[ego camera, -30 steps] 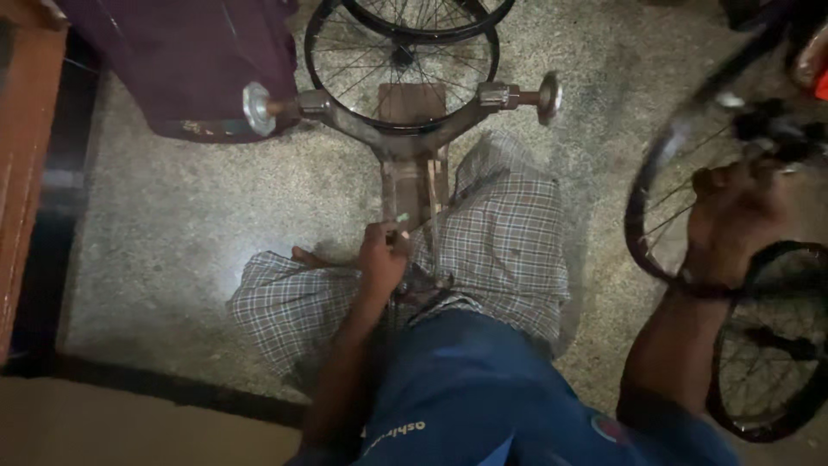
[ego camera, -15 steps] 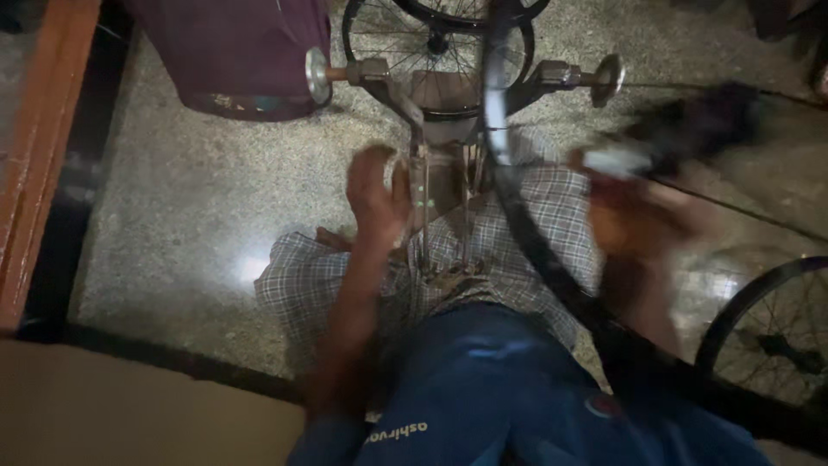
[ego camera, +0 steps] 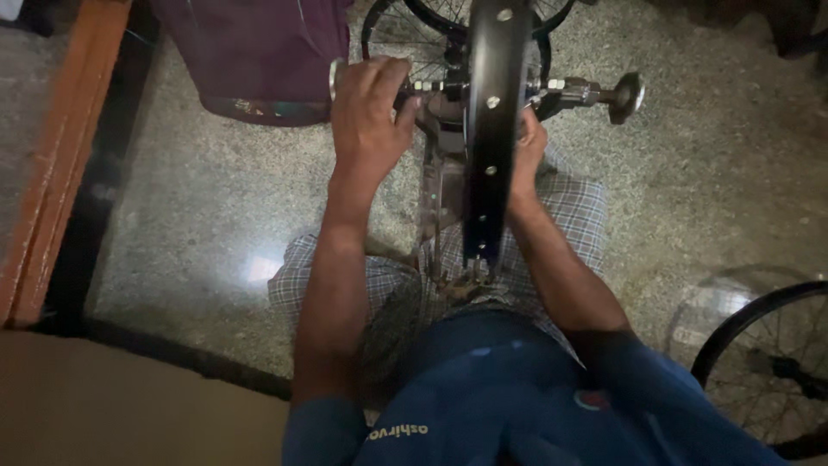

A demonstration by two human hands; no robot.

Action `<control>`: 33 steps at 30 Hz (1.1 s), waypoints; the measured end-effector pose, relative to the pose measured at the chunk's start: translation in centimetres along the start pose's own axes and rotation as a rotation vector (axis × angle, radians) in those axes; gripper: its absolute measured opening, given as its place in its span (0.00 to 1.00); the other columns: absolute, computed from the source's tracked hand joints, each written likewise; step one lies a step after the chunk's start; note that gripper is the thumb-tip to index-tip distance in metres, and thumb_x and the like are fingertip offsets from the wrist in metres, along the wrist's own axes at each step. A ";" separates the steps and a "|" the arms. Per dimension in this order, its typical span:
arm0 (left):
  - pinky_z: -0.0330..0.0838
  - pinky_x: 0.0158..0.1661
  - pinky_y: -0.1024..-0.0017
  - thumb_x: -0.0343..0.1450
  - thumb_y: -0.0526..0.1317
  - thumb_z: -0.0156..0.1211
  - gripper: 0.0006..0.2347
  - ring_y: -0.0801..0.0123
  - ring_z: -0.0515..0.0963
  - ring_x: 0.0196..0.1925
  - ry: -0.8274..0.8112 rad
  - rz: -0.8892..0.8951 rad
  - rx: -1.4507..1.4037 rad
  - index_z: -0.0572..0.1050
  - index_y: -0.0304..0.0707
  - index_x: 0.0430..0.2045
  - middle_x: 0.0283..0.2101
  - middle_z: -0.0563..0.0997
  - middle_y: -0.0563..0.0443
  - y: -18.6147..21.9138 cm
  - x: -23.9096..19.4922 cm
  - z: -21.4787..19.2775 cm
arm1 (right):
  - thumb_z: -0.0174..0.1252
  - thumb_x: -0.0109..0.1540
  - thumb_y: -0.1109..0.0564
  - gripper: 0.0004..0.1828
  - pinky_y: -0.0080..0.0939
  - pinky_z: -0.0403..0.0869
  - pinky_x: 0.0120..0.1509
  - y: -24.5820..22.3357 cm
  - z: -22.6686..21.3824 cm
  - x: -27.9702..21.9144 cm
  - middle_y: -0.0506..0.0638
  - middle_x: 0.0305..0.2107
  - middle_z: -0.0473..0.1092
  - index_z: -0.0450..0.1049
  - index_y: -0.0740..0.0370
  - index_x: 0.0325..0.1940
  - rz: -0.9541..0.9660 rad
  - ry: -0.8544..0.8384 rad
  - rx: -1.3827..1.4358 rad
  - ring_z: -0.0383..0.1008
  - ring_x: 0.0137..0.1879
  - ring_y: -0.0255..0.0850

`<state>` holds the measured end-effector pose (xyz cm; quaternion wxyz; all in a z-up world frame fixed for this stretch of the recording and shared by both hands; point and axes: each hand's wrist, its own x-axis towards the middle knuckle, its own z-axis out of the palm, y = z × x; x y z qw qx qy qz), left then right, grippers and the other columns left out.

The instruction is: The person sits on the floor and works on a bicycle wheel mounted on a truing stand. They repeatedly spin the wheel and use a small tool to adjust the spokes, likely to true the wheel or adjust tension.

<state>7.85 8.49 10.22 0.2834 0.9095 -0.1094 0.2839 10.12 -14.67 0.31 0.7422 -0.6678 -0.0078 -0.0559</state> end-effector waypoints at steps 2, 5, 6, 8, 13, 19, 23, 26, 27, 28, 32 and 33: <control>0.67 0.61 0.53 0.68 0.37 0.76 0.19 0.54 0.76 0.57 0.041 0.051 0.054 0.76 0.39 0.52 0.52 0.77 0.45 -0.1 -0.1 0.2 | 0.60 0.68 0.63 0.02 0.30 0.75 0.41 0.6 0.5 0.3 0.46 0.35 0.75 0.74 0.62 0.43 -0.078 -0.009 0.091 0.75 0.38 0.30; 0.68 0.61 0.53 0.69 0.37 0.76 0.18 0.54 0.76 0.57 0.028 0.019 0.043 0.77 0.41 0.52 0.53 0.76 0.46 -0.2 -0.4 0.4 | 0.63 0.66 0.66 0.05 0.30 0.73 0.39 1.1 1.1 0.0 0.48 0.34 0.76 0.73 0.64 0.43 -0.058 0.022 0.102 0.75 0.36 0.30; 0.68 0.61 0.53 0.69 0.37 0.76 0.17 0.54 0.76 0.57 0.015 -0.010 0.026 0.78 0.41 0.52 0.53 0.76 0.47 -0.2 -0.3 0.4 | 0.64 0.65 0.67 0.05 0.30 0.72 0.35 1.1 1.3 0.0 0.48 0.32 0.76 0.73 0.64 0.42 -0.032 0.036 0.087 0.74 0.33 0.30; 0.62 0.64 0.44 0.69 0.38 0.75 0.17 0.56 0.76 0.56 0.022 0.046 0.111 0.79 0.41 0.51 0.54 0.75 0.48 -0.1 0.0 0.4 | 0.62 0.66 0.66 0.04 0.29 0.73 0.39 0.8 1.6 -0.2 0.46 0.33 0.76 0.73 0.64 0.44 -0.027 0.022 0.161 0.74 0.36 0.29; 0.53 0.66 0.37 0.70 0.38 0.68 0.13 0.52 0.73 0.62 -0.089 0.140 0.323 0.79 0.40 0.48 0.58 0.72 0.42 1.2 0.2 0.2 | 0.59 0.64 0.67 0.04 0.30 0.72 0.36 -0.1 1.9 -1.3 0.46 0.32 0.75 0.73 0.65 0.43 0.038 0.009 0.265 0.74 0.34 0.30; 0.61 0.67 0.44 0.71 0.51 0.71 0.20 0.54 0.71 0.63 -0.115 0.056 0.038 0.77 0.33 0.46 0.56 0.73 0.42 2.8 0.5 0.1 | 0.54 0.60 0.71 0.09 0.29 0.69 0.37 -0.2 1.6 -1.5 0.45 0.32 0.72 0.72 0.66 0.43 0.045 -0.032 0.321 0.70 0.34 0.29; 0.58 0.59 0.41 0.59 0.44 0.69 0.24 0.50 0.70 0.60 -0.063 0.189 0.393 0.76 0.33 0.48 0.58 0.72 0.35 1.9 1.5 -0.3 | 0.53 0.59 0.71 0.12 0.28 0.68 0.38 0.0 2.3 -1.1 0.45 0.33 0.72 0.73 0.66 0.45 0.026 -0.048 0.466 0.69 0.35 0.29; 0.59 0.64 0.43 0.62 0.38 0.71 0.15 0.55 0.71 0.62 -0.108 0.192 0.192 0.71 0.42 0.39 0.59 0.72 0.44 1.7 0.5 -0.8 | 0.53 0.59 0.70 0.13 0.28 0.70 0.40 0.1 2.2 -1.2 0.45 0.34 0.73 0.74 0.66 0.48 0.020 -0.050 0.468 0.71 0.36 0.29; 0.59 0.68 0.45 0.67 0.33 0.71 0.13 0.57 0.71 0.64 -0.119 0.187 0.038 0.69 0.45 0.35 0.60 0.72 0.48 1.5 0.3 -0.9 | 0.53 0.60 0.70 0.13 0.28 0.71 0.40 0.2 2.2 -1.0 0.45 0.34 0.73 0.74 0.66 0.48 0.021 -0.059 0.449 0.72 0.36 0.29; 0.56 0.69 0.43 0.68 0.33 0.72 0.14 0.58 0.71 0.64 -0.081 0.194 0.040 0.69 0.44 0.39 0.59 0.71 0.49 1.4 -0.2 -1.2 | 0.55 0.60 0.70 0.12 0.29 0.72 0.41 0.2 2.3 -1.1 0.46 0.35 0.74 0.73 0.66 0.47 0.037 -0.057 0.433 0.73 0.37 0.29; 0.55 0.71 0.43 0.68 0.34 0.74 0.23 0.52 0.69 0.68 -0.079 0.092 0.049 0.69 0.38 0.56 0.64 0.67 0.44 0.7 -0.5 -1.7 | 0.58 0.62 0.68 0.09 0.30 0.74 0.41 0.0 2.4 -1.1 0.48 0.36 0.76 0.74 0.67 0.46 0.082 -0.029 0.364 0.75 0.38 0.31; 0.58 0.71 0.46 0.68 0.35 0.75 0.27 0.48 0.67 0.70 -0.115 0.037 0.052 0.70 0.36 0.62 0.67 0.66 0.40 0.7 -0.2 -1.7 | 0.59 0.63 0.68 0.08 0.30 0.74 0.41 -0.3 2.4 -1.0 0.48 0.36 0.76 0.74 0.67 0.47 0.083 -0.014 0.348 0.75 0.37 0.31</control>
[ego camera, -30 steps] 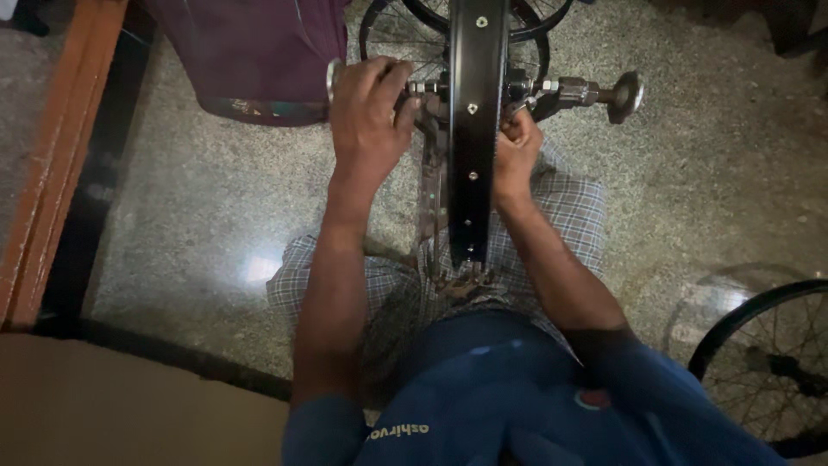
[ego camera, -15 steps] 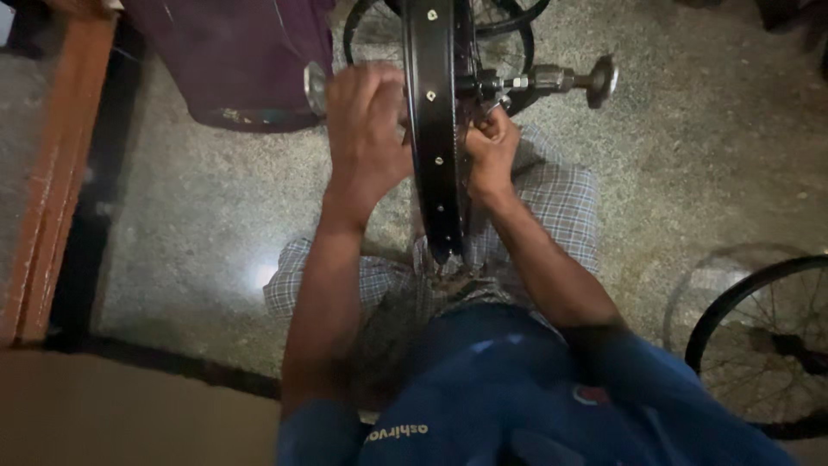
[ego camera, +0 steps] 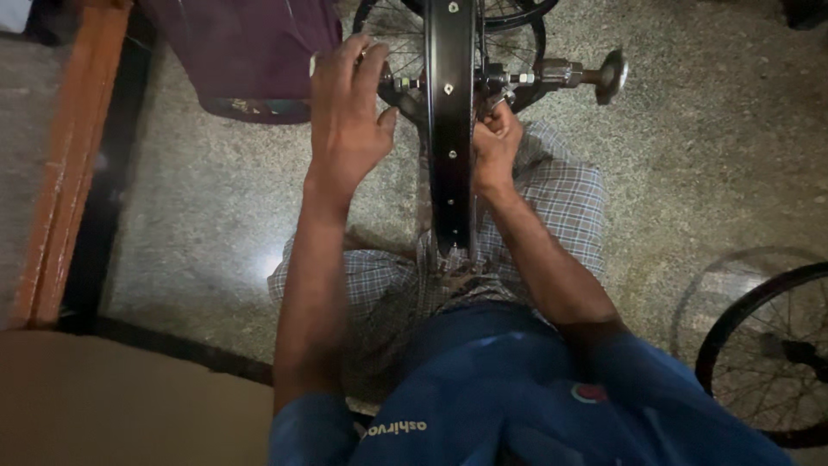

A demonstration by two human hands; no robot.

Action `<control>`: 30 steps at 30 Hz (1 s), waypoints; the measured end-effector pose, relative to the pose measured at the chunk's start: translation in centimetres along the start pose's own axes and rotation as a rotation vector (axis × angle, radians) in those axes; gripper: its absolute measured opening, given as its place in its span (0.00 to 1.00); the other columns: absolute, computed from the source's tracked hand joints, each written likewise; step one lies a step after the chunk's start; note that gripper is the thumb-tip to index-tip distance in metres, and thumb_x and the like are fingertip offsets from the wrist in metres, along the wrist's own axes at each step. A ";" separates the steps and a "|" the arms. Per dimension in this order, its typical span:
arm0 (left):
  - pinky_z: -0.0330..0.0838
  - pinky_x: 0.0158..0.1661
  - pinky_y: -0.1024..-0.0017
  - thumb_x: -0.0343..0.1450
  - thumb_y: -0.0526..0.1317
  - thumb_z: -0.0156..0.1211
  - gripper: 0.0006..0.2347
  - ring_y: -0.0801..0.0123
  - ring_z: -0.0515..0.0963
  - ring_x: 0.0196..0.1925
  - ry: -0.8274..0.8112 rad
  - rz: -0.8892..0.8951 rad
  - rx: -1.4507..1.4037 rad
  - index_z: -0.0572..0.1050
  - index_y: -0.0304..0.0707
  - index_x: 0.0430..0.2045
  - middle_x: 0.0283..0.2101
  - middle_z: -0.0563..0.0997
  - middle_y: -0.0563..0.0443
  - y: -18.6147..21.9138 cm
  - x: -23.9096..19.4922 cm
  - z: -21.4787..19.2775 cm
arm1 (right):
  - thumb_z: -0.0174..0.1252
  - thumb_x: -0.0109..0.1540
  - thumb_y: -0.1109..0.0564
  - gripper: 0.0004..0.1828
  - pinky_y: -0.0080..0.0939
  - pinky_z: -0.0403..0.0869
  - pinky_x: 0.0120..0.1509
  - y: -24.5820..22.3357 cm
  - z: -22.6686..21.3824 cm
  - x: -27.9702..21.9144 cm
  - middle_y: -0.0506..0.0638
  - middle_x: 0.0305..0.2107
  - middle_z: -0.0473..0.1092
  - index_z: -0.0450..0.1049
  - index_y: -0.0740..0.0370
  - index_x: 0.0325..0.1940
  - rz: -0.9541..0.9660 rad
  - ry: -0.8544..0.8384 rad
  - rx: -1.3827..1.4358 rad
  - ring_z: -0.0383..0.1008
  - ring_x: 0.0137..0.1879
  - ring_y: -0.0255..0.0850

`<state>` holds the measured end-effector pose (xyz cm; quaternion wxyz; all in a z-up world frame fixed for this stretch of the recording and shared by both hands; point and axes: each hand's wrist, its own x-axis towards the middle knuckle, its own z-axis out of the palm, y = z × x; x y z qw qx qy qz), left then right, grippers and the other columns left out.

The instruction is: The person sits on the floor and works on a bicycle wheel mounted on a truing stand. They repeatedly spin the wheel and use a small tool to adjust the spokes, likely to true the wheel or adjust tension.

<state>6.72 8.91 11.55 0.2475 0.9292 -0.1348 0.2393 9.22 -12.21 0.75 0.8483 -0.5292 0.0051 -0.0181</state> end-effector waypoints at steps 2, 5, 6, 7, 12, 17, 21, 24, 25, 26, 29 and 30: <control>0.57 0.66 0.44 0.65 0.38 0.76 0.28 0.49 0.69 0.64 -0.042 0.067 0.176 0.72 0.35 0.60 0.65 0.66 0.38 0.2 0.6 0.4 | 0.58 0.63 0.68 0.09 0.30 0.75 0.43 -0.5 0.2 -0.4 0.48 0.36 0.76 0.74 0.66 0.47 -0.052 -0.056 0.055 0.75 0.39 0.31; 0.55 0.62 0.42 0.62 0.41 0.74 0.21 0.50 0.71 0.61 -0.045 0.118 0.190 0.76 0.41 0.48 0.60 0.70 0.42 0.5 0.8 0.6 | 0.58 0.63 0.67 0.08 0.29 0.74 0.43 -0.9 0.5 -0.6 0.47 0.37 0.76 0.74 0.66 0.48 -0.072 -0.071 0.020 0.75 0.39 0.30; 0.55 0.62 0.41 0.61 0.41 0.72 0.17 0.50 0.71 0.61 -0.035 0.130 0.152 0.77 0.45 0.42 0.59 0.72 0.45 0.6 0.7 0.5 | 0.58 0.64 0.66 0.08 0.29 0.74 0.42 -1.0 0.5 -0.5 0.47 0.36 0.76 0.74 0.66 0.47 -0.072 -0.063 -0.012 0.75 0.39 0.30; 0.60 0.62 0.50 0.66 0.41 0.69 0.11 0.55 0.73 0.60 0.015 0.091 -0.044 0.75 0.45 0.38 0.57 0.74 0.46 0.4 0.7 0.3 | 0.58 0.63 0.66 0.08 0.29 0.74 0.40 -1.0 0.3 -0.4 0.47 0.35 0.76 0.74 0.65 0.46 -0.058 -0.059 -0.015 0.75 0.37 0.30; 0.70 0.47 0.57 0.77 0.49 0.59 0.16 0.58 0.75 0.43 0.331 -0.122 -0.060 0.75 0.33 0.30 0.36 0.76 0.42 -3.2 0.1 -1.8 | 0.61 0.65 0.66 0.03 0.29 0.71 0.32 1.2 -1.2 0.4 0.47 0.29 0.75 0.73 0.65 0.38 -0.091 -0.014 -0.135 0.73 0.31 0.30; 0.73 0.30 0.65 0.77 0.63 0.47 0.26 0.73 0.73 0.26 -0.065 -0.612 -0.429 0.75 0.35 0.28 0.22 0.70 0.58 -6.4 0.6 -1.8 | 0.61 0.68 0.68 0.10 0.29 0.70 0.33 3.2 -3.4 1.7 0.46 0.28 0.73 0.69 0.63 0.34 -0.208 0.021 -0.280 0.73 0.32 0.29; 0.76 0.30 0.69 0.75 0.68 0.46 0.31 0.76 0.72 0.28 -0.046 -0.511 -0.679 0.76 0.33 0.39 0.25 0.68 0.59 -7.6 -0.1 -0.3 | 0.57 0.70 0.63 0.08 0.30 0.69 0.33 4.1 -4.1 0.8 0.46 0.27 0.71 0.70 0.61 0.35 -0.163 -0.073 -0.005 0.71 0.31 0.30; 0.74 0.31 0.68 0.74 0.71 0.42 0.33 0.73 0.73 0.28 -0.064 -0.515 -0.680 0.77 0.34 0.41 0.25 0.67 0.56 -8.1 -0.9 0.5 | 0.55 0.71 0.61 0.07 0.31 0.69 0.36 4.6 -4.1 0.4 0.45 0.29 0.70 0.70 0.61 0.38 -0.148 -0.201 0.128 0.70 0.34 0.31; 0.76 0.30 0.69 0.74 0.71 0.42 0.34 0.73 0.76 0.32 -0.027 -0.467 -0.690 0.75 0.34 0.44 0.30 0.70 0.57 -8.2 -0.9 0.7 | 0.55 0.71 0.61 0.07 0.31 0.70 0.38 4.6 -4.1 0.6 0.45 0.30 0.70 0.70 0.60 0.38 -0.145 -0.223 0.151 0.70 0.35 0.31; 0.78 0.29 0.69 0.75 0.72 0.42 0.35 0.74 0.78 0.35 0.010 -0.418 -0.698 0.73 0.34 0.48 0.34 0.74 0.58 -8.2 -0.9 0.8 | 0.54 0.72 0.60 0.06 0.31 0.70 0.39 4.7 -4.1 0.8 0.45 0.31 0.69 0.70 0.60 0.39 -0.141 -0.246 0.176 0.69 0.36 0.31; 0.76 0.29 0.69 0.73 0.72 0.40 0.34 0.72 0.80 0.34 0.000 -0.461 -0.707 0.75 0.35 0.46 0.32 0.75 0.55 -8.1 -0.9 1.1 | 0.52 0.73 0.58 0.06 0.32 0.70 0.42 4.8 -4.7 1.5 0.45 0.33 0.68 0.70 0.59 0.41 -0.133 -0.283 0.218 0.69 0.39 0.31; 0.75 0.30 0.68 0.73 0.72 0.40 0.34 0.71 0.80 0.32 -0.022 -0.504 -0.708 0.76 0.36 0.43 0.29 0.74 0.53 -8.2 -0.8 1.2 | 0.52 0.73 0.58 0.06 0.33 0.70 0.44 4.8 -5.0 1.8 0.44 0.34 0.68 0.70 0.59 0.42 -0.139 -0.291 0.228 0.69 0.40 0.32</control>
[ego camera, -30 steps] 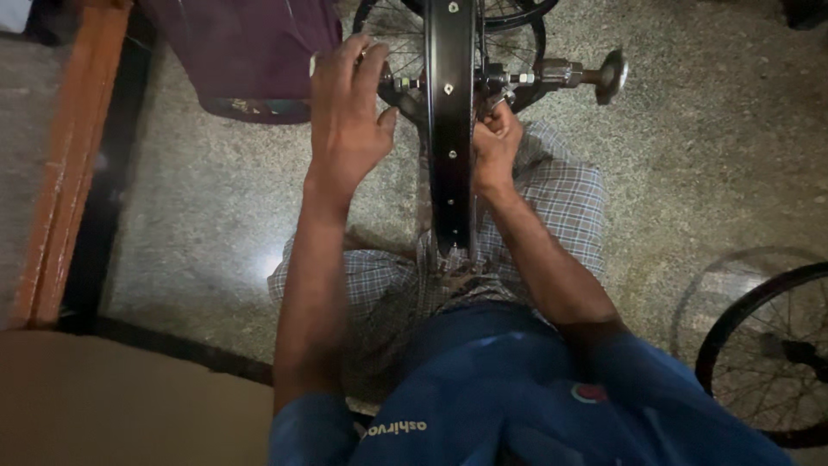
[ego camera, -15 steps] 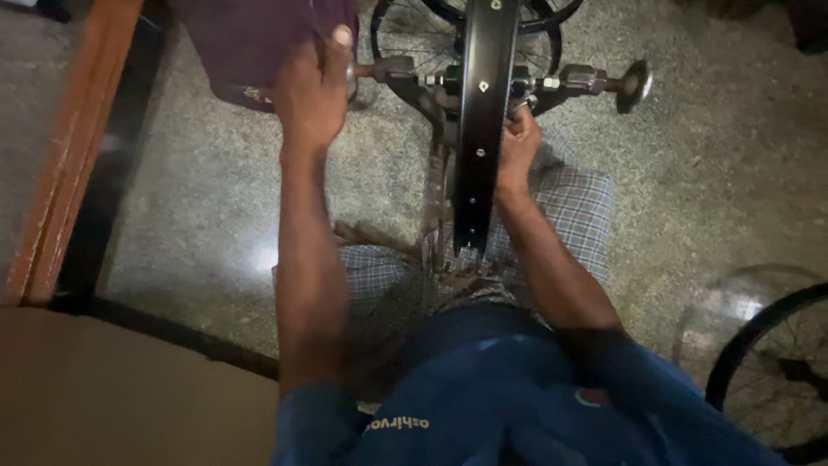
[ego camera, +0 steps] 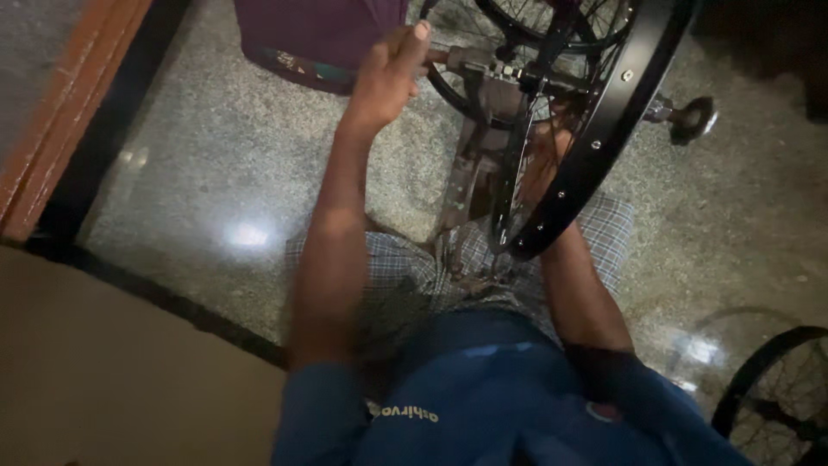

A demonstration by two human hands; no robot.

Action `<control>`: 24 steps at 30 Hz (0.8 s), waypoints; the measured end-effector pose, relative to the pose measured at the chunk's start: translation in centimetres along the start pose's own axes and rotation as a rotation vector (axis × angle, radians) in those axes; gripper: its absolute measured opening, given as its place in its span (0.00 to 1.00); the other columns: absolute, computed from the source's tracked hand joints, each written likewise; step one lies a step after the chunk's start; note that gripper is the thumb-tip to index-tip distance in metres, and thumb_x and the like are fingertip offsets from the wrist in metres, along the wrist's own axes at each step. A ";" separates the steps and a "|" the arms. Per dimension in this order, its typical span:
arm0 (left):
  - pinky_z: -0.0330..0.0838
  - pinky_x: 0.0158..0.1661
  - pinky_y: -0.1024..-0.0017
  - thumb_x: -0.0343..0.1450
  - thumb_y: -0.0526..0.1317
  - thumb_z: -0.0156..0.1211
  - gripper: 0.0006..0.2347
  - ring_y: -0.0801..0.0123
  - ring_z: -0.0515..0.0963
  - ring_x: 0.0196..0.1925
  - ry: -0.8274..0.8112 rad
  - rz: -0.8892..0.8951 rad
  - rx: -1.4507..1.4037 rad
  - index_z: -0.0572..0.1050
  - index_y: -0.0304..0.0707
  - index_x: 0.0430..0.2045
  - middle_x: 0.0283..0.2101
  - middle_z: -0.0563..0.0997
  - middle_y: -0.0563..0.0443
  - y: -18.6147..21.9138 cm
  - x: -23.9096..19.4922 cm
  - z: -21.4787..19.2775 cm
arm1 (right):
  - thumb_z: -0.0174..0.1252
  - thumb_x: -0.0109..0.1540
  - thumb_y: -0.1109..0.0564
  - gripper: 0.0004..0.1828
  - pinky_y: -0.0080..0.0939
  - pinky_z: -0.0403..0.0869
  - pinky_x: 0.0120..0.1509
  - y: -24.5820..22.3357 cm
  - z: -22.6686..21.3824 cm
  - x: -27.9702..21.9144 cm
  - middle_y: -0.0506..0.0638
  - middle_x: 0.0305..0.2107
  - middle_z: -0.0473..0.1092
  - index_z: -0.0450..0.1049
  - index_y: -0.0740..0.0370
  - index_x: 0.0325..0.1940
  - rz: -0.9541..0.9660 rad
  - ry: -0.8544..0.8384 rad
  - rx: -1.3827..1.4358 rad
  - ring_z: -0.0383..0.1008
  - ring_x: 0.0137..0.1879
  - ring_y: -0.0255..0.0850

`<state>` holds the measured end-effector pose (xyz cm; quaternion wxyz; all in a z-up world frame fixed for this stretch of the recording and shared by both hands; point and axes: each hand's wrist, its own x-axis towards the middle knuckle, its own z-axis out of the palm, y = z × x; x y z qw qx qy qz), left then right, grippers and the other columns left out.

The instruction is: The person sits on the floor and works on a bicycle wheel mounted on a truing stand. They repeatedly spin the wheel and use a small tool to adjust the spokes, likely to true the wheel or adjust tension.

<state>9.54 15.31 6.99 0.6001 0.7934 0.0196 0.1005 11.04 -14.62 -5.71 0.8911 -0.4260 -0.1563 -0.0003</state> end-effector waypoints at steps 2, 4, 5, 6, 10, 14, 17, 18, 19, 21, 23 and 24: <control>0.76 0.30 0.69 0.74 0.71 0.40 0.34 0.71 0.80 0.34 -0.011 0.031 -0.041 0.76 0.34 0.42 0.31 0.75 0.52 -0.4 0.0 0.0 | 0.51 0.74 0.57 0.06 0.33 0.71 0.46 -0.1 -0.5 -0.2 0.44 0.35 0.68 0.70 0.58 0.44 -0.029 0.004 -0.009 0.68 0.42 0.32; 0.77 0.30 0.70 0.74 0.71 0.40 0.34 0.72 0.81 0.36 -0.010 0.041 -0.077 0.76 0.32 0.42 0.33 0.76 0.52 -0.9 0.2 0.1 | 0.51 0.74 0.58 0.04 0.31 0.69 0.44 -0.2 -0.7 -0.2 0.44 0.35 0.67 0.69 0.58 0.47 -0.086 0.004 0.001 0.67 0.41 0.30; 0.78 0.30 0.70 0.74 0.71 0.41 0.34 0.73 0.82 0.37 -0.003 0.037 -0.093 0.76 0.32 0.42 0.33 0.77 0.52 -1.1 0.2 0.2 | 0.51 0.75 0.59 0.02 0.29 0.68 0.43 -0.4 -0.7 -0.3 0.44 0.35 0.67 0.68 0.58 0.48 -0.116 0.004 0.006 0.66 0.40 0.29; 0.79 0.30 0.71 0.74 0.71 0.42 0.34 0.73 0.84 0.38 0.004 0.032 -0.109 0.76 0.32 0.43 0.34 0.78 0.52 -1.3 0.2 0.3 | 0.51 0.75 0.59 0.01 0.28 0.67 0.42 -0.6 -0.6 -0.4 0.43 0.35 0.66 0.68 0.59 0.50 -0.146 0.005 0.011 0.65 0.40 0.28; 0.75 0.27 0.73 0.73 0.71 0.43 0.34 0.73 0.77 0.26 0.026 0.010 -0.155 0.76 0.34 0.47 0.31 0.77 0.51 -1.5 0.8 0.6 | 0.49 0.73 0.52 0.11 0.32 0.73 0.56 -1.5 0.7 -0.5 0.47 0.38 0.68 0.67 0.62 0.52 0.056 0.151 0.095 0.68 0.46 0.34; 0.74 0.23 0.75 0.73 0.71 0.41 0.34 0.78 0.78 0.24 0.015 0.041 -0.126 0.77 0.36 0.43 0.30 0.76 0.55 -1.1 0.2 -0.1 | 0.56 0.73 0.49 0.15 0.31 0.70 0.48 -1.8 2.4 -0.2 0.43 0.36 0.66 0.69 0.62 0.57 -0.110 0.061 -0.128 0.66 0.42 0.31; 0.69 0.22 0.75 0.73 0.70 0.46 0.31 0.79 0.75 0.23 -0.021 0.013 -0.166 0.77 0.36 0.36 0.25 0.74 0.56 -0.4 0.1 -0.4 | 0.56 0.72 0.48 0.16 0.32 0.71 0.45 -1.9 2.3 -0.5 0.43 0.35 0.67 0.69 0.60 0.57 -0.064 0.056 -0.127 0.68 0.40 0.32; 0.67 0.22 0.74 0.74 0.69 0.49 0.30 0.78 0.73 0.22 -0.028 -0.021 -0.190 0.77 0.35 0.33 0.23 0.74 0.56 -0.1 0.0 -0.6 | 0.55 0.71 0.47 0.16 0.32 0.72 0.45 -1.8 2.1 -0.5 0.44 0.35 0.68 0.69 0.59 0.56 -0.014 0.055 -0.093 0.69 0.40 0.32; 0.66 0.22 0.75 0.74 0.68 0.49 0.29 0.78 0.72 0.22 -0.034 -0.042 -0.195 0.76 0.36 0.31 0.24 0.74 0.56 0.1 -0.2 -0.8 | 0.53 0.72 0.47 0.16 0.33 0.73 0.46 -1.6 1.9 -0.4 0.45 0.35 0.69 0.69 0.60 0.55 0.013 0.052 -0.050 0.70 0.40 0.33; 0.64 0.23 0.75 0.76 0.67 0.49 0.28 0.79 0.70 0.22 -0.039 -0.083 -0.202 0.74 0.37 0.28 0.25 0.75 0.56 0.5 -0.2 -1.2 | 0.50 0.75 0.45 0.17 0.36 0.74 0.48 -1.0 1.4 -0.2 0.46 0.35 0.69 0.69 0.62 0.54 0.068 0.039 0.039 0.71 0.41 0.35; 0.67 0.23 0.76 0.76 0.64 0.49 0.26 0.79 0.73 0.23 -0.040 -0.104 -0.260 0.75 0.36 0.30 0.28 0.82 0.53 0.8 -0.1 -1.4 | 0.47 0.77 0.44 0.20 0.38 0.76 0.50 -0.2 0.9 -0.3 0.47 0.35 0.70 0.70 0.64 0.53 0.130 0.018 0.132 0.72 0.42 0.37; 0.68 0.23 0.76 0.76 0.62 0.49 0.25 0.79 0.74 0.23 -0.040 -0.117 -0.289 0.76 0.36 0.31 0.30 0.85 0.52 0.8 0.0 -1.4 | 0.46 0.78 0.43 0.21 0.39 0.76 0.50 0.1 0.6 -0.4 0.48 0.35 0.70 0.70 0.65 0.52 0.163 0.007 0.178 0.73 0.43 0.38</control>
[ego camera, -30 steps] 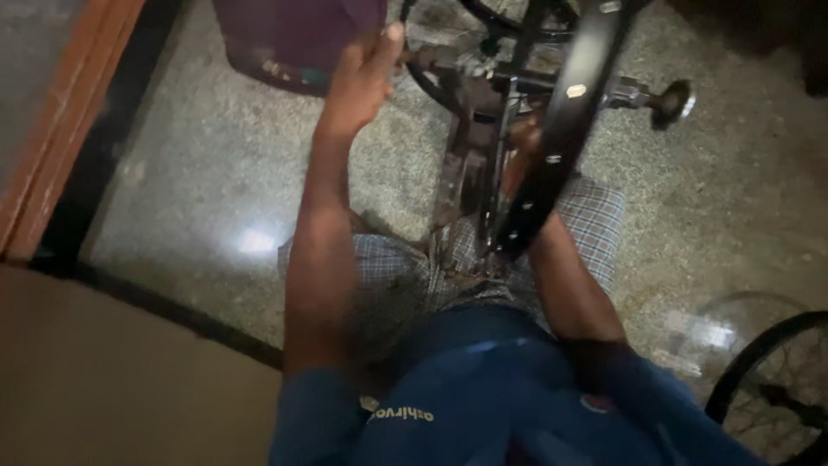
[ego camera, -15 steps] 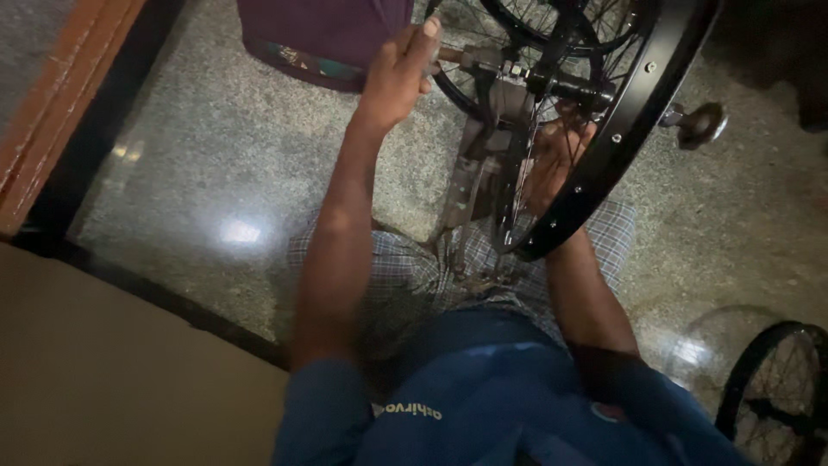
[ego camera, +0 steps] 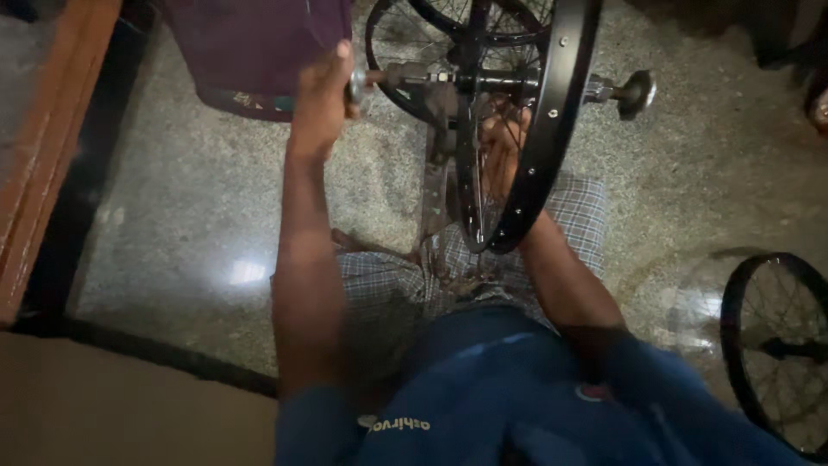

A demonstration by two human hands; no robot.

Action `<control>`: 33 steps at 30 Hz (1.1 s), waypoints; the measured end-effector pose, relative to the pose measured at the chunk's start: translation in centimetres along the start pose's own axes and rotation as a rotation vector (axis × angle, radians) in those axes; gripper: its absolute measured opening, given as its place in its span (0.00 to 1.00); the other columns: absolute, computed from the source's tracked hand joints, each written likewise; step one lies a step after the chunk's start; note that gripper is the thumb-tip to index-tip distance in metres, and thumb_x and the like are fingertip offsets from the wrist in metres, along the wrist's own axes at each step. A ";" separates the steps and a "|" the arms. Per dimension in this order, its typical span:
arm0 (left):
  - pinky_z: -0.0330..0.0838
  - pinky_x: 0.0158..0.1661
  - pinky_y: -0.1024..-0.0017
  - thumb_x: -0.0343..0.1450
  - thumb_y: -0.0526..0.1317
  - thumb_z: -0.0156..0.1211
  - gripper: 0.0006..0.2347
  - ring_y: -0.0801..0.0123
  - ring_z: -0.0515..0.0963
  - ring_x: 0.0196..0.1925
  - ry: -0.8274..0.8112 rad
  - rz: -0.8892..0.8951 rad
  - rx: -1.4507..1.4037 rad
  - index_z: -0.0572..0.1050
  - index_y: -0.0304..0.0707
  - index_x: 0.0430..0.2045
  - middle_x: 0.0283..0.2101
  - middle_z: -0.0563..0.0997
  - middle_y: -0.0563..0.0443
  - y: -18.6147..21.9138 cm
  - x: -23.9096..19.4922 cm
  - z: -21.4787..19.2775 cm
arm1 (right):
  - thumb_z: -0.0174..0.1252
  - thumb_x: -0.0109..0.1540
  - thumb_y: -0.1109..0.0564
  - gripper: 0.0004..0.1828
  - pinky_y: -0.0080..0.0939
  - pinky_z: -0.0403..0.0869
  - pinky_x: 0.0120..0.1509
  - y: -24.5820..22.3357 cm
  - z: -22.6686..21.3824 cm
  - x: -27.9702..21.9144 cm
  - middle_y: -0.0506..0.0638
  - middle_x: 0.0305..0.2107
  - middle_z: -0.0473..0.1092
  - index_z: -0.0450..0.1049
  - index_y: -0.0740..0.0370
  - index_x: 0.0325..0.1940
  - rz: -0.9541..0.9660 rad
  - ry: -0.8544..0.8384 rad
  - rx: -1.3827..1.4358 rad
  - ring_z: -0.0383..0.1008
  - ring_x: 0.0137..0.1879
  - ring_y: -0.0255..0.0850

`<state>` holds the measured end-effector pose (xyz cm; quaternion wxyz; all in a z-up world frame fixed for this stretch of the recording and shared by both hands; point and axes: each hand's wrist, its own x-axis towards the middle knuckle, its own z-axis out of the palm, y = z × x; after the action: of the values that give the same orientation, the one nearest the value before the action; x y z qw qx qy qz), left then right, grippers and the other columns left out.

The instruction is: The person sits on the floor and works on a bicycle wheel mounted on a truing stand. They repeatedly spin the wheel and use a small tool to adjust the spokes, likely to true the wheel or adjust tension.

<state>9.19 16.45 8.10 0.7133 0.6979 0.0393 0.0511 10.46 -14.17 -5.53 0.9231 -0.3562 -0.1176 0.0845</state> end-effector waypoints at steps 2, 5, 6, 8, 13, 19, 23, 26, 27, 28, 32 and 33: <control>0.75 0.39 0.67 0.78 0.55 0.58 0.23 0.68 0.80 0.38 -0.092 0.309 -0.068 0.73 0.26 0.47 0.43 0.81 0.40 0.1 0.3 -0.3 | 0.48 0.78 0.45 0.18 0.40 0.77 0.54 0.5 -0.4 0.2 0.47 0.38 0.70 0.70 0.63 0.53 -0.107 -0.036 -0.104 0.73 0.44 0.37; 0.76 0.54 0.58 0.80 0.50 0.60 0.21 0.57 0.83 0.50 -0.092 0.494 -0.247 0.75 0.21 0.47 0.48 0.81 0.33 0.2 0.5 -1.0 | 0.49 0.77 0.45 0.18 0.39 0.77 0.54 1.0 -0.5 0.2 0.47 0.38 0.71 0.70 0.63 0.53 -0.134 -0.038 -0.153 0.73 0.44 0.37; 0.75 0.58 0.56 0.80 0.49 0.60 0.20 0.55 0.83 0.52 -0.062 0.509 -0.317 0.77 0.22 0.43 0.47 0.82 0.33 0.2 0.7 -1.2 | 0.49 0.77 0.45 0.17 0.39 0.77 0.53 1.1 -0.4 0.3 0.47 0.38 0.71 0.71 0.63 0.53 -0.134 -0.036 -0.160 0.73 0.44 0.37; 0.75 0.39 0.61 0.78 0.48 0.59 0.18 0.62 0.80 0.34 -0.056 0.422 -0.742 0.80 0.24 0.40 0.34 0.81 0.40 0.6 1.1 -1.7 | 0.50 0.76 0.46 0.17 0.39 0.76 0.53 0.9 0.0 0.3 0.47 0.38 0.71 0.71 0.63 0.53 -0.126 -0.034 -0.179 0.73 0.44 0.37; 0.69 0.28 0.66 0.77 0.60 0.48 0.25 0.68 0.74 0.27 0.027 -0.040 0.341 0.82 0.33 0.38 0.30 0.79 0.46 2.1 1.3 -2.0 | 0.52 0.75 0.47 0.16 0.38 0.76 0.52 0.6 1.0 -0.2 0.46 0.38 0.72 0.72 0.63 0.53 -0.105 -0.033 -0.199 0.74 0.44 0.36; 0.78 0.49 0.57 0.81 0.57 0.42 0.25 0.64 0.81 0.44 -0.216 0.422 -0.322 0.76 0.31 0.36 0.44 0.79 0.44 2.3 0.5 -2.2 | 0.54 0.73 0.48 0.15 0.37 0.76 0.51 0.0 1.2 -0.3 0.46 0.39 0.73 0.73 0.63 0.52 -0.105 -0.020 -0.226 0.74 0.44 0.36; 0.81 0.39 0.56 0.80 0.51 0.46 0.17 0.68 0.77 0.33 0.146 0.379 -0.572 0.75 0.40 0.29 0.30 0.74 0.52 1.6 4.4 -3.0 | 0.56 0.71 0.48 0.15 0.37 0.75 0.50 -0.3 1.0 -0.8 0.45 0.39 0.73 0.74 0.63 0.52 -0.088 -0.017 -0.245 0.74 0.44 0.35; 0.76 0.39 0.62 0.81 0.48 0.46 0.15 0.69 0.76 0.35 0.238 0.265 -0.233 0.75 0.38 0.33 0.32 0.76 0.50 1.0 7.9 -1.7 | 0.57 0.70 0.49 0.14 0.36 0.75 0.50 -0.3 1.3 -0.7 0.45 0.39 0.74 0.74 0.62 0.52 -0.071 -0.020 -0.253 0.74 0.44 0.35; 0.73 0.41 0.65 0.81 0.48 0.46 0.15 0.71 0.77 0.36 0.200 0.245 -0.105 0.76 0.37 0.34 0.34 0.78 0.49 1.0 8.5 -0.8 | 0.57 0.70 0.49 0.14 0.36 0.75 0.50 -0.4 1.5 -0.6 0.45 0.39 0.74 0.74 0.62 0.52 -0.069 -0.020 -0.251 0.74 0.44 0.35; 0.74 0.43 0.61 0.83 0.48 0.47 0.16 0.64 0.77 0.42 0.220 0.478 0.273 0.76 0.31 0.41 0.40 0.79 0.43 0.8 8.0 -0.1 | 0.58 0.70 0.49 0.14 0.36 0.75 0.50 -0.4 1.7 -0.6 0.45 0.39 0.74 0.74 0.62 0.51 -0.068 -0.022 -0.252 0.74 0.44 0.35; 0.70 0.47 0.48 0.81 0.46 0.36 0.18 0.42 0.77 0.45 0.006 -0.163 0.670 0.77 0.37 0.43 0.41 0.77 0.30 1.8 3.1 3.4 | 0.59 0.69 0.50 0.14 0.35 0.75 0.49 -0.4 2.0 -0.3 0.45 0.39 0.74 0.75 0.62 0.51 -0.066 -0.017 -0.266 0.74 0.44 0.35; 0.69 0.51 0.48 0.81 0.45 0.36 0.18 0.43 0.75 0.50 0.096 0.234 0.799 0.76 0.32 0.45 0.46 0.77 0.30 2.4 1.0 3.7 | 0.59 0.68 0.50 0.14 0.35 0.75 0.49 -0.3 2.0 -0.2 0.45 0.39 0.74 0.75 0.62 0.51 -0.060 -0.023 -0.268 0.75 0.44 0.34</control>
<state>10.57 12.92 10.56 0.3733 0.9163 0.0097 0.1449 9.68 -13.14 -3.92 0.8680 -0.4717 -0.1488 0.0447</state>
